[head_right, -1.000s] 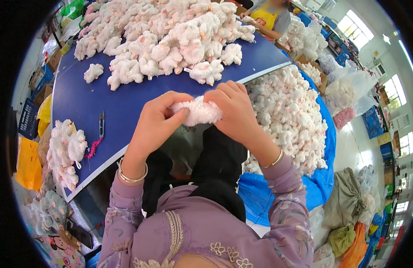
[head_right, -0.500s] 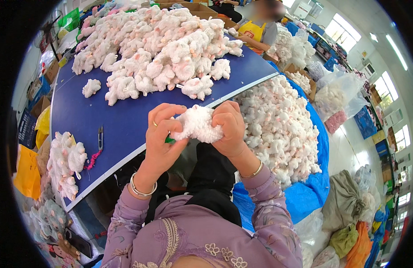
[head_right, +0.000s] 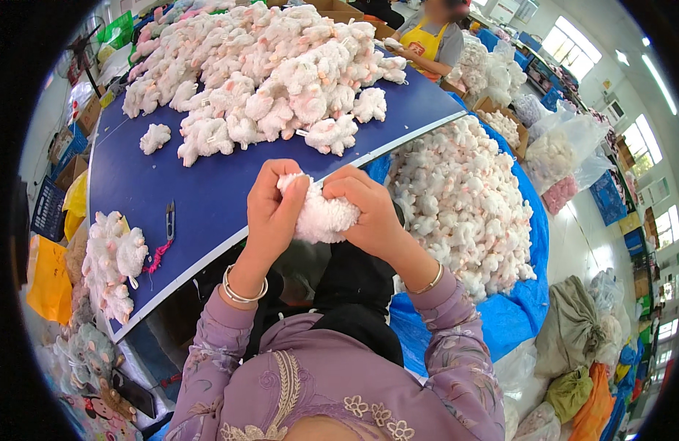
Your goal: The person repeatedly picks up small white plush toys from a blue table, opens them, and stuffs them with white filling by hand. They then close the opening and place the stuffed toy back on the table. This process is repeated continuously throughout the clip.
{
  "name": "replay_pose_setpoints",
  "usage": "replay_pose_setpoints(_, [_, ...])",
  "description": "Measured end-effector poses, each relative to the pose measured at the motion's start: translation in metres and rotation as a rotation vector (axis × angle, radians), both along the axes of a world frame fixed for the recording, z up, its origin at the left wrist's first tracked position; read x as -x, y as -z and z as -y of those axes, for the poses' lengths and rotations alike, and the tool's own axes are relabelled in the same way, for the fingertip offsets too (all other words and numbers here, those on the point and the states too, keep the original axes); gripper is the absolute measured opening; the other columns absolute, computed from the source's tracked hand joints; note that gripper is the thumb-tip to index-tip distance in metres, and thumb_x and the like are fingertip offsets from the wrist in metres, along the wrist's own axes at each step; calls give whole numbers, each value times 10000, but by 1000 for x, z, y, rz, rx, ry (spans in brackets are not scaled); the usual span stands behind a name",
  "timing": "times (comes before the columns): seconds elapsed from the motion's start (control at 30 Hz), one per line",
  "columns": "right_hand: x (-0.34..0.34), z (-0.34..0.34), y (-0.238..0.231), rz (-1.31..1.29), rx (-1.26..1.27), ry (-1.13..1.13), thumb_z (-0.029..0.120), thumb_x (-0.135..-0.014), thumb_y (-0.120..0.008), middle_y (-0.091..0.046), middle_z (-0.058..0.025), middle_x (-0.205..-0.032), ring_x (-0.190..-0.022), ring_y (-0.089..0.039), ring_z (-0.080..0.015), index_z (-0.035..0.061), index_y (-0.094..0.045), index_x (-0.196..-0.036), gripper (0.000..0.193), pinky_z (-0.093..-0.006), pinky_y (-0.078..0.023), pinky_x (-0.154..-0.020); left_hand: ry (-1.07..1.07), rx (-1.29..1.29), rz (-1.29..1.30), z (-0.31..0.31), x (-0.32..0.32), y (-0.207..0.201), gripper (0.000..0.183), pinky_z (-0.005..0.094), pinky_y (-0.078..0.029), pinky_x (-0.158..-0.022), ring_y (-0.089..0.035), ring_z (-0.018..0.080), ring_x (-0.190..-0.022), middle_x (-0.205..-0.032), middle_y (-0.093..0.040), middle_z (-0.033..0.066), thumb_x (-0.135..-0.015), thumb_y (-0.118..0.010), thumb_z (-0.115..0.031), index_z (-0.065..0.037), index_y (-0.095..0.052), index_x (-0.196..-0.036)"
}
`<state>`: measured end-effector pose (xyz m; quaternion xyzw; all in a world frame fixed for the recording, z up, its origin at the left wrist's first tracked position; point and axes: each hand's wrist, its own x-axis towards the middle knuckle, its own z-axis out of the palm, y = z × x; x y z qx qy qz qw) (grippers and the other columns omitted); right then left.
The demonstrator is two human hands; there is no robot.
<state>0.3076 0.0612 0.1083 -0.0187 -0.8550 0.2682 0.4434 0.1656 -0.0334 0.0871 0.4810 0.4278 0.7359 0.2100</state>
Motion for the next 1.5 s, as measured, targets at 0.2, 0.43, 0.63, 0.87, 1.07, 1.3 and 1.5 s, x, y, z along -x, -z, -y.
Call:
replay_pose_setpoints(0.2, [-8,14,11,-1,215,93,-31,-668,-732,-567,-52,-786,-711,-572,-208,37,-587,-890,274,-288,-451,-644,146,-22,289,-14,0,-9,110,178,-384,-567,-458,0,-671,-789,-522,-50,-937,-629,-101,-61,-528,-954])
replay_pose_setpoints(0.43, [-6,11,6,6,-54,242,-23,-612,-742,-586,-76,-784,-686,-556,-264,55,-627,-924,341,-336,-440,-614,192,-61,384,-16,6,-3,123,189,-424,-648,-498,25,-738,-864,-553,-33,-970,-582,-159,-57,-558,-1035])
replay_pose_setpoints(0.63, [-6,4,12,-95,-155,294,-10,-601,-738,-581,-63,-776,-694,-540,-265,69,-646,-921,342,-351,-409,-614,328,103,274,-12,16,-7,182,217,-441,-691,-527,44,-782,-866,-572,-39,-973,-575,-197,-25,-607,-1023])
replay_pose_setpoints(0.87, [-1,13,0,88,-292,131,-12,-605,-725,-558,-60,-772,-700,-545,-258,58,-648,-951,361,-343,-394,-658,49,122,46,-13,20,-5,368,217,-307,-510,-370,5,-580,-617,-465,-79,-985,-570,-258,-56,-534,-679])
replay_pose_setpoints(1.07, [-7,14,9,62,-206,124,-44,-574,-707,-544,-58,-763,-695,-540,-256,61,-638,-969,415,-348,-393,-667,7,96,7,-11,18,-11,420,223,-279,-499,-346,14,-555,-588,-442,-63,-998,-540,-261,-54,-498,-635])
replay_pose_setpoints(1.3, [-9,17,-2,113,-345,90,-36,-601,-702,-525,-38,-762,-703,-542,-231,73,-643,-1003,420,-343,-379,-660,-6,-41,-8,-7,22,-2,384,228,-284,-540,-353,46,-611,-669,-460,-22,-1015,-476,-189,-43,-462,-661])
replay_pose_setpoints(1.5, [-15,16,-18,268,-403,-4,-17,-633,-698,-531,-39,-809,-746,-548,-216,79,-630,-1031,415,-344,-373,-702,25,-181,-44,-11,23,8,365,241,-264,-519,-321,52,-592,-626,-394,-33,-962,-567,-140,-38,-410,-649])
